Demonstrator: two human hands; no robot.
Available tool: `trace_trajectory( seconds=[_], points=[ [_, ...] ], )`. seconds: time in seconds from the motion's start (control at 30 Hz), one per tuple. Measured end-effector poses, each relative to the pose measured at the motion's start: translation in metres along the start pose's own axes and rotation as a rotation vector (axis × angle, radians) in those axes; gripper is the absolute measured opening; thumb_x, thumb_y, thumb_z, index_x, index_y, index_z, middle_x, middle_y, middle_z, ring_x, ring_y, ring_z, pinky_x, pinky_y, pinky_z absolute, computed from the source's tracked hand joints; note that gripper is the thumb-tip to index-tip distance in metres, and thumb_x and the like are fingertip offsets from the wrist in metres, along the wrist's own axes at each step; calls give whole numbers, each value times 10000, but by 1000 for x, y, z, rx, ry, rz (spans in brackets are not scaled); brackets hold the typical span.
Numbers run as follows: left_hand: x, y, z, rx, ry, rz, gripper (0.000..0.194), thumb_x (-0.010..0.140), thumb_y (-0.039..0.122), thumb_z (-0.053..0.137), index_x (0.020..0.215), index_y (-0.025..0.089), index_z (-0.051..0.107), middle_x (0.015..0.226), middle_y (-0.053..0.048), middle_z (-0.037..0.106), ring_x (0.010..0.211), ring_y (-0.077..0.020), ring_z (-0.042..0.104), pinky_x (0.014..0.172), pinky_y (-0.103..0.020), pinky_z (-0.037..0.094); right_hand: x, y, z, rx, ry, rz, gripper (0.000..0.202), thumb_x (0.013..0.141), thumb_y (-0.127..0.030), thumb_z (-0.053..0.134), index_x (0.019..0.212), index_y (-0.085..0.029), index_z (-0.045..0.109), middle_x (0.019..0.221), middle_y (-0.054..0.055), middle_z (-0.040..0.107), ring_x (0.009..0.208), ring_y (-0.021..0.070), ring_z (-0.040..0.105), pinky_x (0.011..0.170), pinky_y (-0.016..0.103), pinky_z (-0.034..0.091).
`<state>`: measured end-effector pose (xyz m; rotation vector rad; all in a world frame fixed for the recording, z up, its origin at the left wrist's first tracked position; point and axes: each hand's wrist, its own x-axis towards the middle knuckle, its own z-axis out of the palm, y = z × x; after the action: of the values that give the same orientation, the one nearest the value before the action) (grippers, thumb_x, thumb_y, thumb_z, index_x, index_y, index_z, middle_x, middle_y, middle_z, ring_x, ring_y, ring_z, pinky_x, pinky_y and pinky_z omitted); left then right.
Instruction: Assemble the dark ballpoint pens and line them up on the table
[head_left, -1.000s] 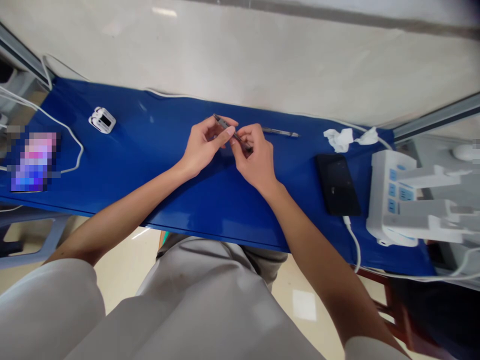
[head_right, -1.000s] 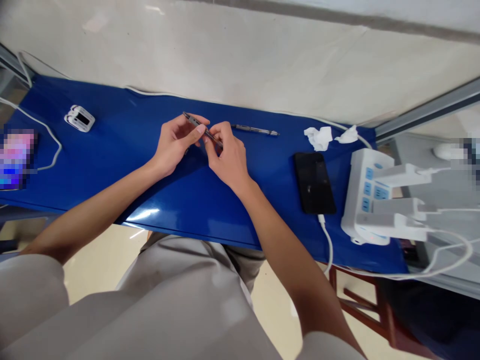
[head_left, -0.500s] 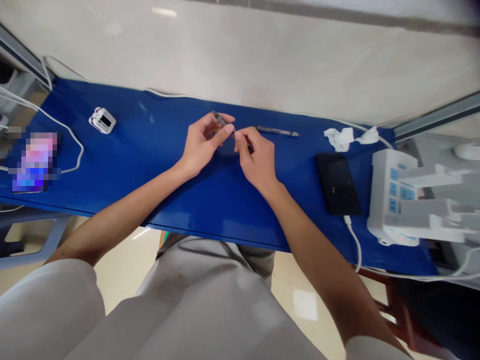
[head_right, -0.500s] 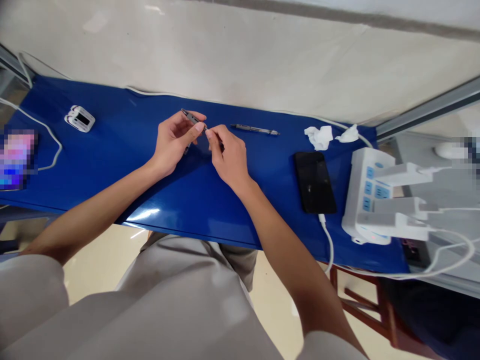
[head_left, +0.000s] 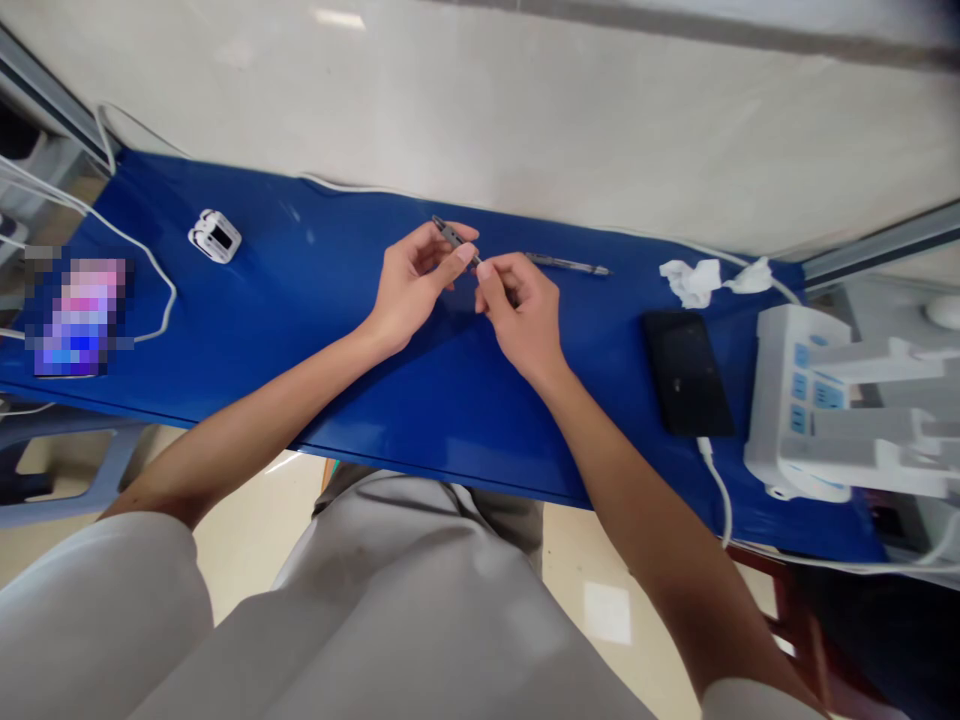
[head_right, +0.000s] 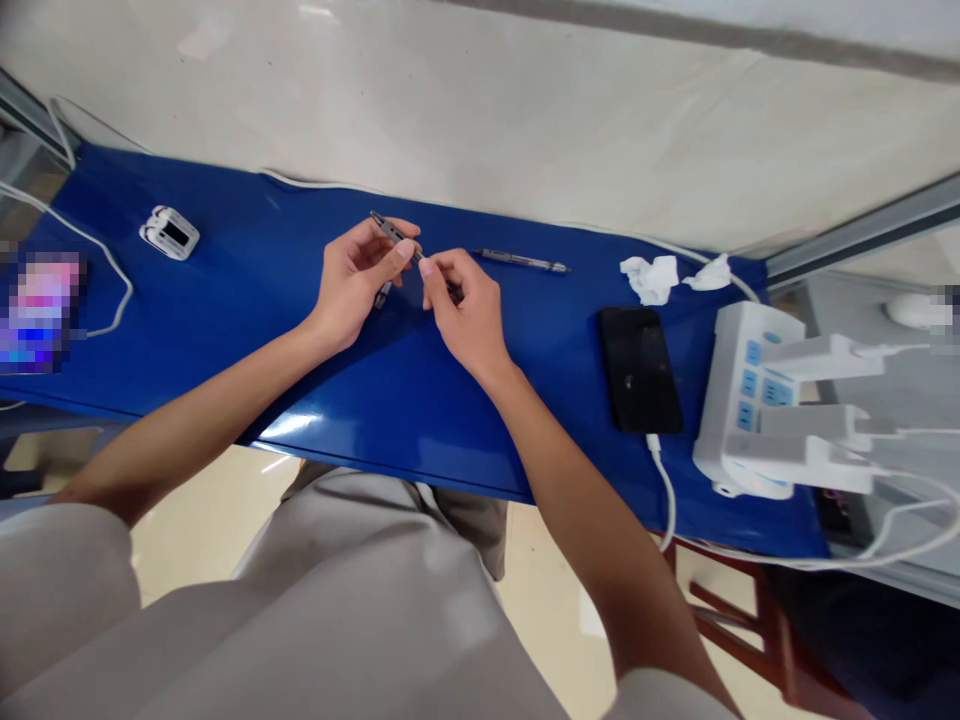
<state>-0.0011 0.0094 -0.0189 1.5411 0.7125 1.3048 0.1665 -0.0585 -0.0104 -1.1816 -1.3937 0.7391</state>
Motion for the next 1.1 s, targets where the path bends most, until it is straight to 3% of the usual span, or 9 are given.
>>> trace_trajectory(
  seconds=[0.17, 0.4, 0.57, 0.7, 0.83, 0.97, 1.1],
  points=[
    [0, 5, 0, -43, 26, -65, 382, 982, 612, 833, 1153, 272, 794, 1069, -72, 813, 919, -215, 774, 723, -335, 628, 2, 0, -1, 77, 25, 31, 493, 969, -758, 804, 942, -279, 689, 724, -21, 621, 596, 144, 536, 538, 293, 439],
    [0, 9, -1, -83, 39, -106, 335, 960, 574, 871, 1079, 268, 804, 1043, -62, 820, 881, -193, 764, 733, -327, 630, 5, -2, 0, 308, -49, 217, 568, 884, -801, 866, 896, -269, 665, 631, -50, 550, 485, 105, 434, 403, 256, 323],
    [1, 8, 0, -85, 31, -119, 336, 946, 553, 889, 1095, 262, 811, 1043, -59, 823, 912, -193, 771, 732, -302, 625, 11, -1, -4, 427, 34, 285, 583, 814, -780, 937, 952, -292, 652, 698, -52, 590, 506, 116, 473, 390, 266, 329],
    [2, 3, 1, -38, 40, -41, 307, 945, 521, 893, 1086, 257, 821, 1071, -55, 831, 912, -195, 779, 759, -330, 647, 18, 5, -13, 406, 58, 246, 493, 916, -781, 834, 1001, -316, 692, 873, 1, 696, 661, 173, 613, 434, 306, 408],
    [4, 1, 0, 14, 9, -24, 302, 936, 519, 901, 1064, 252, 839, 1049, -60, 843, 912, -199, 784, 770, -337, 648, 19, 11, -16, 346, 86, 217, 475, 987, -791, 734, 1130, -339, 722, 1124, 41, 773, 981, 239, 740, 586, 323, 526],
    [3, 1, 0, 59, -52, 33, 308, 922, 519, 916, 1052, 247, 856, 1034, -67, 853, 949, -206, 790, 831, -341, 632, 19, 12, -12, 342, 121, 202, 491, 975, -800, 756, 1139, -338, 722, 1315, 52, 779, 1304, 296, 726, 811, 383, 614],
    [-2, 5, 2, 170, -66, 106, 246, 962, 488, 882, 1063, 264, 874, 998, -64, 842, 928, -219, 761, 841, -371, 602, 18, 9, -8, 424, 138, 208, 478, 957, -767, 804, 1035, -306, 706, 1383, 62, 774, 1372, 292, 714, 928, 423, 641]
  ],
)
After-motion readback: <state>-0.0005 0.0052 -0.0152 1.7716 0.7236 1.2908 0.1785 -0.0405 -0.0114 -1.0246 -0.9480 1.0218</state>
